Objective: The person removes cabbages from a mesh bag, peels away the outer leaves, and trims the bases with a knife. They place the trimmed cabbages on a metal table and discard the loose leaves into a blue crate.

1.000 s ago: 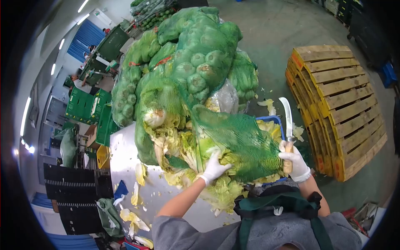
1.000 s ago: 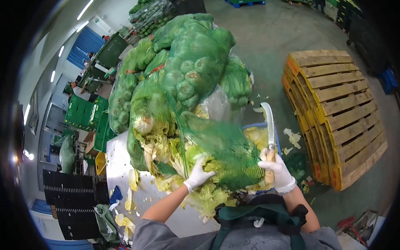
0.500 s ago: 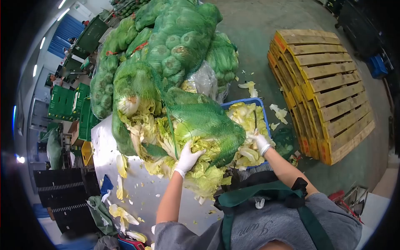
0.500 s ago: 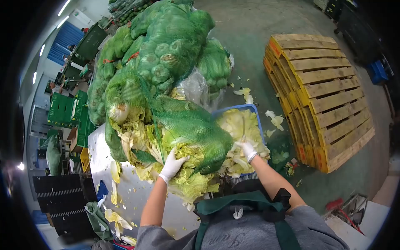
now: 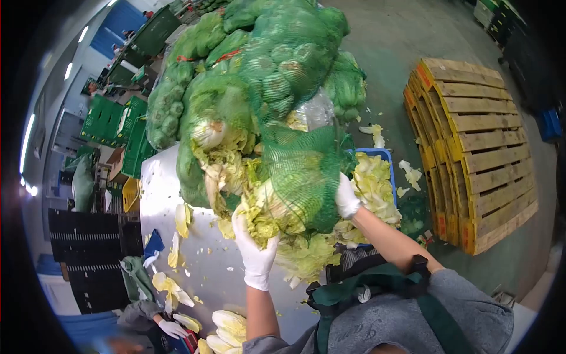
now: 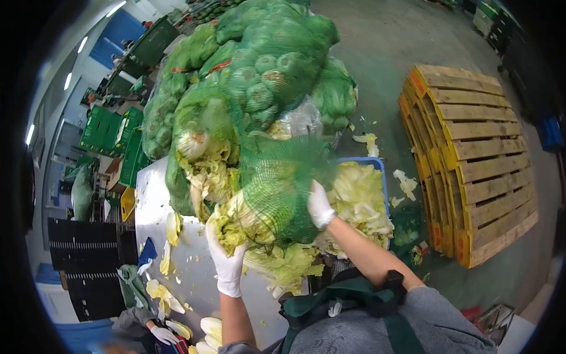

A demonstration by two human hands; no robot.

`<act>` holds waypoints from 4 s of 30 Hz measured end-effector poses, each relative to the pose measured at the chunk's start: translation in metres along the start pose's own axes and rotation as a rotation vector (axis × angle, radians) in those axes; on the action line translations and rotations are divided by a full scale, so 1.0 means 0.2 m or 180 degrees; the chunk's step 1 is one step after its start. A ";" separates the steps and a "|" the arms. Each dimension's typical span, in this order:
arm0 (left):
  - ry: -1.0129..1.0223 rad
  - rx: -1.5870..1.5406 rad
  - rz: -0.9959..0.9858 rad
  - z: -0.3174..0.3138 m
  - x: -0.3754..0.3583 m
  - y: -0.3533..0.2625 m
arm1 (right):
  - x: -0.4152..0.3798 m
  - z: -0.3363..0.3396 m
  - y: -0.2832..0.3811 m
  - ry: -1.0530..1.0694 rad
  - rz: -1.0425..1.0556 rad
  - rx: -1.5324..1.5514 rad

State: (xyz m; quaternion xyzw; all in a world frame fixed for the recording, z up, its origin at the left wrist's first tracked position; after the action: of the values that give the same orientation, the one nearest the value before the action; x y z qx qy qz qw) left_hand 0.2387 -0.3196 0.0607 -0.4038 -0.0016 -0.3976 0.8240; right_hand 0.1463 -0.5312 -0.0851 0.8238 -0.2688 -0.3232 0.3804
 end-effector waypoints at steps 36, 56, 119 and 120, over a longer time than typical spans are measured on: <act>-0.0828 -0.2041 0.2516 0.18 -0.84 0.69 | -0.73 0.01 -0.41 0.2636 -0.0372 -0.2903; 0.0057 0.0391 0.2159 -0.12 -1.10 0.61 | -0.89 0.38 0.02 0.1488 0.0329 -0.3409; 0.0186 -0.0385 0.2562 -0.22 -0.85 0.37 | -0.79 0.19 -0.32 0.2354 -0.0659 -0.4477; 0.0120 0.0353 0.2294 -0.21 -0.85 0.34 | -0.80 0.19 -0.31 0.2342 -0.0668 -0.4471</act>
State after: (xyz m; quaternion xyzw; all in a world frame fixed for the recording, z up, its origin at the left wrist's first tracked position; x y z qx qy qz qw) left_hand 0.1534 -0.2118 -0.0685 -0.3257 0.1345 -0.0885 0.9317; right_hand 0.0268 -0.4043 -0.1014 0.4665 0.2192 -0.1585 0.8422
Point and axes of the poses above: each hand's wrist, its own x-axis towards the middle knuckle, its own z-axis out of the back of the hand, y = z × x, the point moved 1 cm from there along x, towards the middle knuckle, and after that the axes turned 4 degrees about x, right-handed, at the moved point
